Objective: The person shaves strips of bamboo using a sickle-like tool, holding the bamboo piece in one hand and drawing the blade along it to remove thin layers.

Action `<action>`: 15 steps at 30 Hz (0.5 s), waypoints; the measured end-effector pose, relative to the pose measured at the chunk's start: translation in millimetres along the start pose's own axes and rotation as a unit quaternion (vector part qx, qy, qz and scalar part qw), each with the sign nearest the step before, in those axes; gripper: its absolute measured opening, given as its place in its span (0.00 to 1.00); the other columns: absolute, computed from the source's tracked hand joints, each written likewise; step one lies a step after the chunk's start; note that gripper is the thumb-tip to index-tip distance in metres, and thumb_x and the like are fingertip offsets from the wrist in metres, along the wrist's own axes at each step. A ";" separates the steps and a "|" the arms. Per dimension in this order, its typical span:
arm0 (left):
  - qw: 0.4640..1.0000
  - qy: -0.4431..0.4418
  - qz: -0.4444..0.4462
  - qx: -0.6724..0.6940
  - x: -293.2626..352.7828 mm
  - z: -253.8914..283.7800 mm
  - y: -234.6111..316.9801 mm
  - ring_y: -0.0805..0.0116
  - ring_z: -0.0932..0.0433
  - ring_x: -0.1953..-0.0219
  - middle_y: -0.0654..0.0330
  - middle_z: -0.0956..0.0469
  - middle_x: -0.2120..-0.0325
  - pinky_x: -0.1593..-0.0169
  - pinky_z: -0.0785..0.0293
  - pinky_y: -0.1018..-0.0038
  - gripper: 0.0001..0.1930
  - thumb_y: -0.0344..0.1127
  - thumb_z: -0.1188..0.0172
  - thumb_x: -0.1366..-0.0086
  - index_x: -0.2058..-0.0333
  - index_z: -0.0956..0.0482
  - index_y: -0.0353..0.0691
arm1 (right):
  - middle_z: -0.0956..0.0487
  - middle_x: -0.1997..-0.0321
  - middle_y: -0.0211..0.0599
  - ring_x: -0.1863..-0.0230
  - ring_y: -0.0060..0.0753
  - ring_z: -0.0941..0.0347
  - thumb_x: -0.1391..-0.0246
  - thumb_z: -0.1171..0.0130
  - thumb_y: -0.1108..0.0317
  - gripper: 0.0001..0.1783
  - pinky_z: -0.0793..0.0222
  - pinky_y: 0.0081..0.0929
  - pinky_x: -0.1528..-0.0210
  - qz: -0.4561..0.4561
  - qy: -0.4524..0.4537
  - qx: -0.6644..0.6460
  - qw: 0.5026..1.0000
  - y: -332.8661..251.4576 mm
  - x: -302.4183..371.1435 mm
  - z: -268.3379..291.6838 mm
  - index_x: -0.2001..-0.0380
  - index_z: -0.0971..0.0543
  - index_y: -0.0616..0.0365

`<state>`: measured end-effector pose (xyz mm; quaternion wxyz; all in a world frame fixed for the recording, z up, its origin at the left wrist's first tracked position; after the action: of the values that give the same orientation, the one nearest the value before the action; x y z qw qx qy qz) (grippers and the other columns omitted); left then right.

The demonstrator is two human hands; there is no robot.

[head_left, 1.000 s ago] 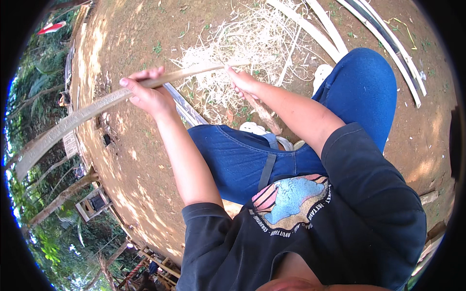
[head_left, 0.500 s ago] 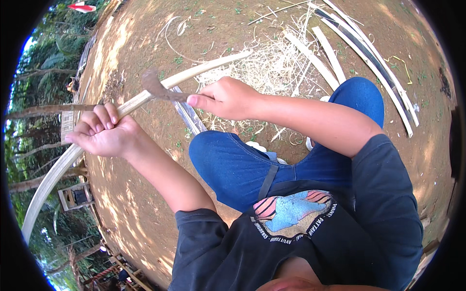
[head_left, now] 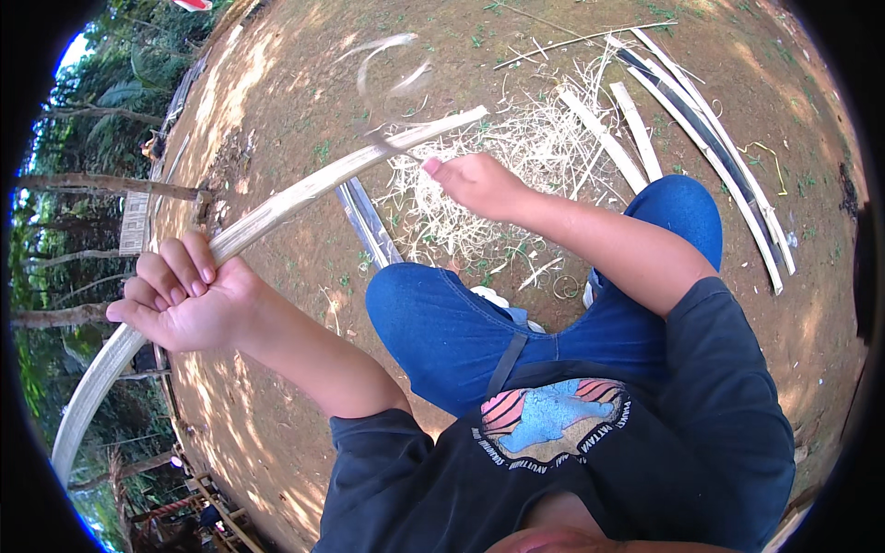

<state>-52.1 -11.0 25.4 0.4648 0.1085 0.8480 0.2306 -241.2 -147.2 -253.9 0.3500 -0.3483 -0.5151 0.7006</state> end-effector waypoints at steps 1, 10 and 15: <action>1.000 -0.004 0.004 -0.007 2.5 1.1 -2.7 0.77 0.54 0.90 0.70 0.50 0.90 0.86 0.59 0.80 0.29 0.55 0.65 0.24 0.86 0.50 0.52 | 0.35 0.89 0.25 0.84 0.23 0.38 0.36 0.67 0.29 0.41 0.42 0.28 0.80 0.054 -0.031 -0.007 0.998 -36.6 8.6 -12.6 0.88 0.32 0.52; 0.997 -0.065 0.030 0.043 -21.0 -21.2 26.7 0.79 0.52 0.91 0.72 0.49 0.91 0.88 0.56 0.82 0.28 0.54 0.59 0.26 0.87 0.45 0.52 | 0.25 0.83 0.38 0.79 0.40 0.28 0.40 0.66 0.24 0.47 0.30 0.37 0.70 -0.097 0.056 0.139 0.984 87.7 -11.7 60.5 0.84 0.25 0.60; 0.997 -0.061 0.021 0.048 -23.6 -11.4 10.5 0.79 0.52 0.91 0.72 0.48 0.91 0.87 0.55 0.83 0.28 0.53 0.57 0.26 0.86 0.46 0.53 | 0.27 0.85 0.38 0.80 0.38 0.29 0.40 0.65 0.25 0.46 0.33 0.37 0.73 -0.138 0.055 0.023 0.989 61.3 -7.4 32.3 0.85 0.25 0.58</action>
<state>-49.1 -14.5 53.2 0.5054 0.1622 0.8253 0.1926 -272.8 -182.7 -304.8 0.4791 -0.3032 -0.5219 0.6373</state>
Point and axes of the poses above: each hand's wrist, its own x-axis away from the middle knuckle, its own z-axis out of the back of the hand, y = z × x, the point moved 8 cm from there along -x, towards the middle knuckle
